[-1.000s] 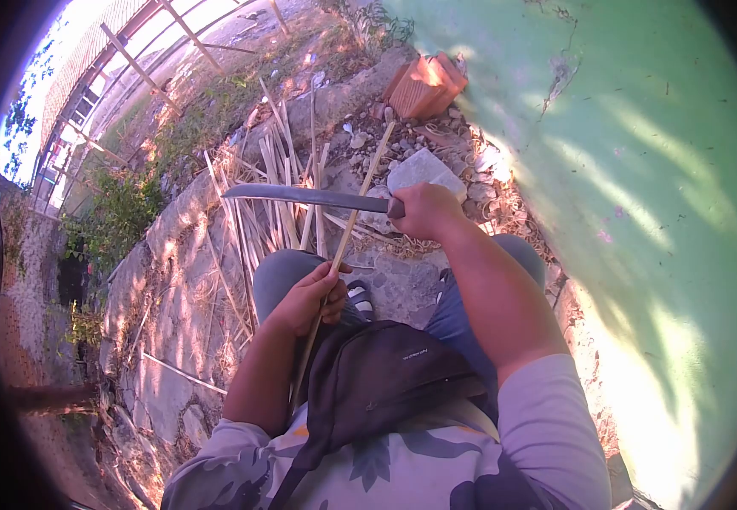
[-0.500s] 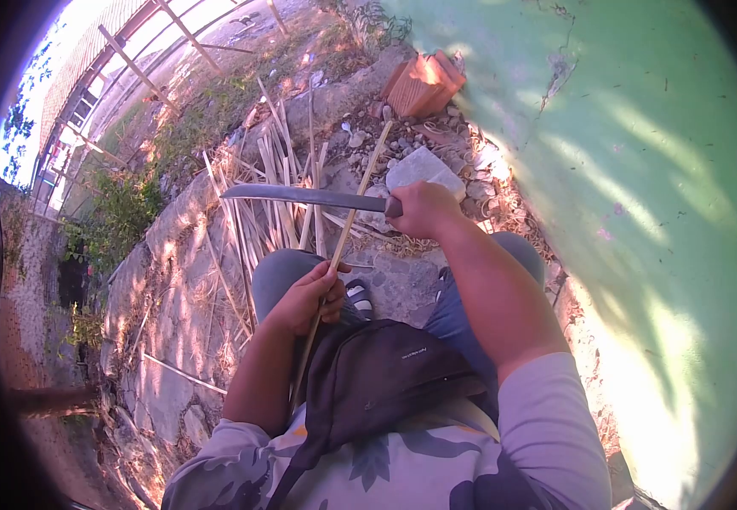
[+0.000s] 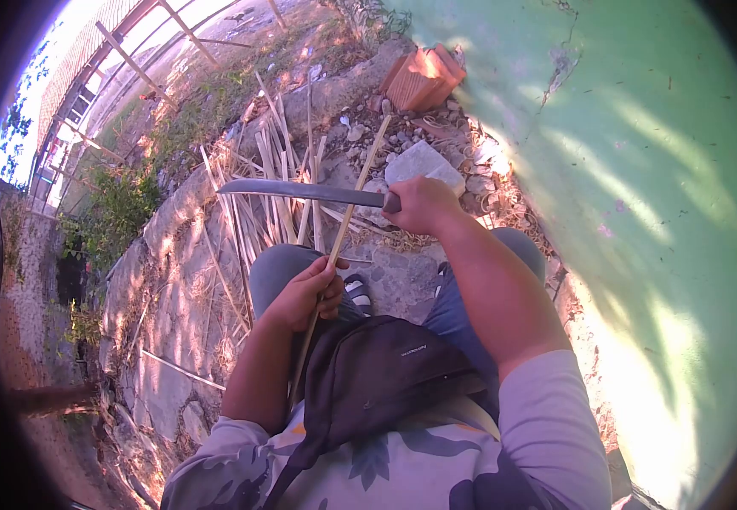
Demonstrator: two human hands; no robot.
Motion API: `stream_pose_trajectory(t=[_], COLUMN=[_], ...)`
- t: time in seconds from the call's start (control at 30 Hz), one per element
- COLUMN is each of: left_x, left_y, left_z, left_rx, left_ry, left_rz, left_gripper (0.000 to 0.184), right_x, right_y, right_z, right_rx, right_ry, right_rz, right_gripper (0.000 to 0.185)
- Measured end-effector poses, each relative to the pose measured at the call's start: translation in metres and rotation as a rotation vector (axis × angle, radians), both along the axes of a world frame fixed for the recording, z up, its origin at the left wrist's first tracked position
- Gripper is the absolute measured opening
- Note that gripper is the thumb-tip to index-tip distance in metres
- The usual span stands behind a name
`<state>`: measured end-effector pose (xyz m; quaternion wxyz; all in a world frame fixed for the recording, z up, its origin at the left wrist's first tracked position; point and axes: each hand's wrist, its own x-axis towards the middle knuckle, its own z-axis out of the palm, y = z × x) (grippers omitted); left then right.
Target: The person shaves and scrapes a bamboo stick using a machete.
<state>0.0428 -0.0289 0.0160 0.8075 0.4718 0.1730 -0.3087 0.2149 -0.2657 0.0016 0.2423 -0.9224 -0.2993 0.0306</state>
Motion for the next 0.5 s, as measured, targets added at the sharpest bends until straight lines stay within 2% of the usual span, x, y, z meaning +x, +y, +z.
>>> stream_pose_trajectory(t=[0.5], left_x=[-0.0005], left_y=[0.0004], left_z=[-0.0016], left_rx=[0.039], left_ry=[-0.023], left_rz=[-0.031], left_gripper=[0.024], right_x=[-0.0012], right_y=[0.0027], right_z=[0.006], right_rx=[-0.051], right_ry=[0.052], right_rz=[-0.003], right_gripper=[0.031])
